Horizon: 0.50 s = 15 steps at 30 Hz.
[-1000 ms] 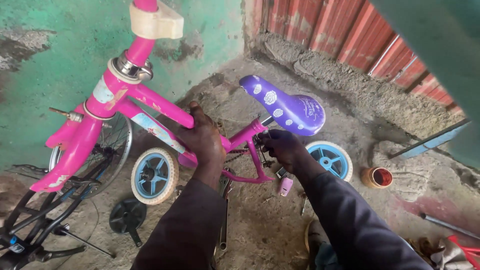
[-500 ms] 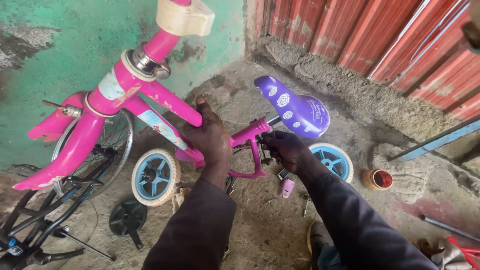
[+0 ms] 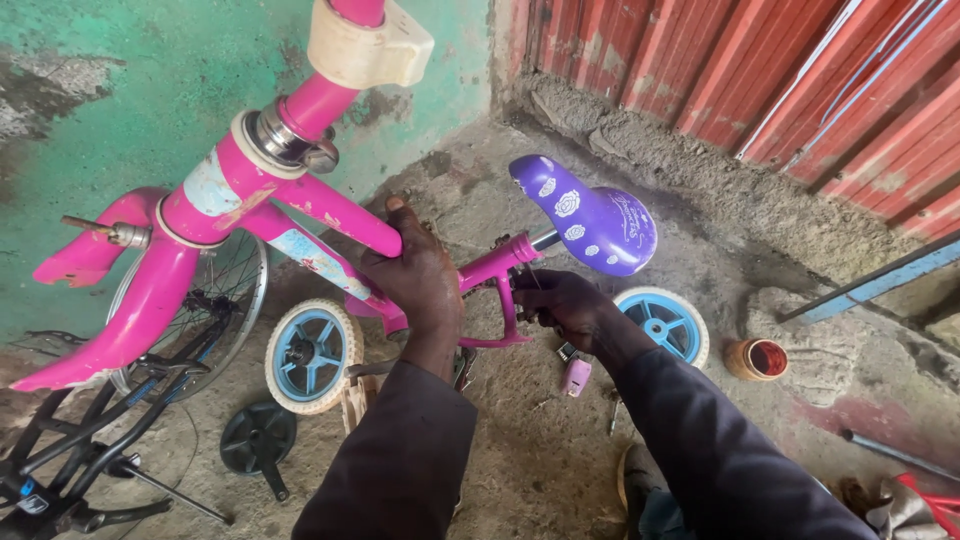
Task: The person repairs a pink children's bicycle by adjusting the chain and pedals. They use a wrench to tighten bolts on the crankset and a pair of pliers to adjust the chain tension.
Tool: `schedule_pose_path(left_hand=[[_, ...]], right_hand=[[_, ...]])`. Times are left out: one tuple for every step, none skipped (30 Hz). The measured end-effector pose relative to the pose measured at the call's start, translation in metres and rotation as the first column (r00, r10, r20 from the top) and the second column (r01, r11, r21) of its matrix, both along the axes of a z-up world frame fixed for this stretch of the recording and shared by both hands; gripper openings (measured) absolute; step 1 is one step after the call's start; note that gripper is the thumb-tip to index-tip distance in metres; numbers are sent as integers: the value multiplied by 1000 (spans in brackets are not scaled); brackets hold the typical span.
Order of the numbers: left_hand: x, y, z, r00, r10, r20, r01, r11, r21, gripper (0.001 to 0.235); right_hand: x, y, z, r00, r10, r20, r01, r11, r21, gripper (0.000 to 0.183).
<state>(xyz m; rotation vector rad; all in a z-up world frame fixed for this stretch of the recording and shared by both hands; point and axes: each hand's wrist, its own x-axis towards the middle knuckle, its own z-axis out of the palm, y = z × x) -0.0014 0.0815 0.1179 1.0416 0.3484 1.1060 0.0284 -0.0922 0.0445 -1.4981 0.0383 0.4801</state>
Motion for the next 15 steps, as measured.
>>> schedule_pose_path(left_hand=[[1, 2, -2, 1000, 11, 9, -11, 1000, -2, 44], [3, 3, -4, 1000, 21, 18, -21, 1000, -3, 44], [3, 3, -3, 1000, 20, 19, -20, 1000, -3, 44], [2, 3, -2, 999, 15, 30, -15, 1000, 0, 44], [2, 4, -1, 999, 10, 41, -10, 1000, 3, 43], [4, 4, -3, 999, 11, 41, -11, 1000, 4, 43], [6, 4, -6, 998, 19, 56, -18, 1000, -18, 43], [9, 4, -8, 997, 27, 72, -24, 999, -39, 43], [8, 5, -8, 997, 28, 72, -25, 999, -38, 43], [8, 6, -7, 999, 23, 42, -22, 999, -24, 44], [8, 6, -7, 1000, 18, 12, -17, 1000, -10, 46], [8, 6, -6, 1000, 18, 12, -18, 1000, -11, 46], [8, 5, -5, 1000, 20, 12, -19, 1000, -25, 46], [7, 5, -5, 1000, 24, 11, -23, 999, -38, 46], [7, 3, -4, 1000, 26, 10, -25, 999, -40, 46]], right_hand=[[-2, 1, 1, 1000, 1, 20, 0, 1000, -13, 29], [-4, 1, 2, 999, 0, 40, 1, 1000, -26, 31], [-3, 1, -2, 999, -1, 41, 2, 1000, -26, 31], [-2, 1, -6, 999, -6, 40, 8, 999, -35, 29], [-1, 2, -10, 999, -12, 39, 14, 999, -44, 27], [-1, 1, -10, 999, -11, 39, 13, 999, -44, 27], [-1, 0, -10, 1000, 6, 30, -5, 999, -43, 26], [-1, -1, -10, 1000, 23, 21, -22, 999, -42, 26], [-2, 0, -6, 999, 24, 22, -23, 999, -41, 26], [-4, 1, -3, 999, 24, 21, -23, 999, -33, 27], [-7, 1, 1, 1000, 24, 20, -24, 999, -26, 28], [-7, 1, 3, 1000, 24, 20, -24, 999, -27, 28], [-8, 2, 5, 1000, 7, 29, -7, 1000, -24, 29], [-9, 2, 7, 999, -8, 36, 9, 1000, -21, 31], [-7, 0, 8, 999, -6, 35, 7, 1000, -23, 31]])
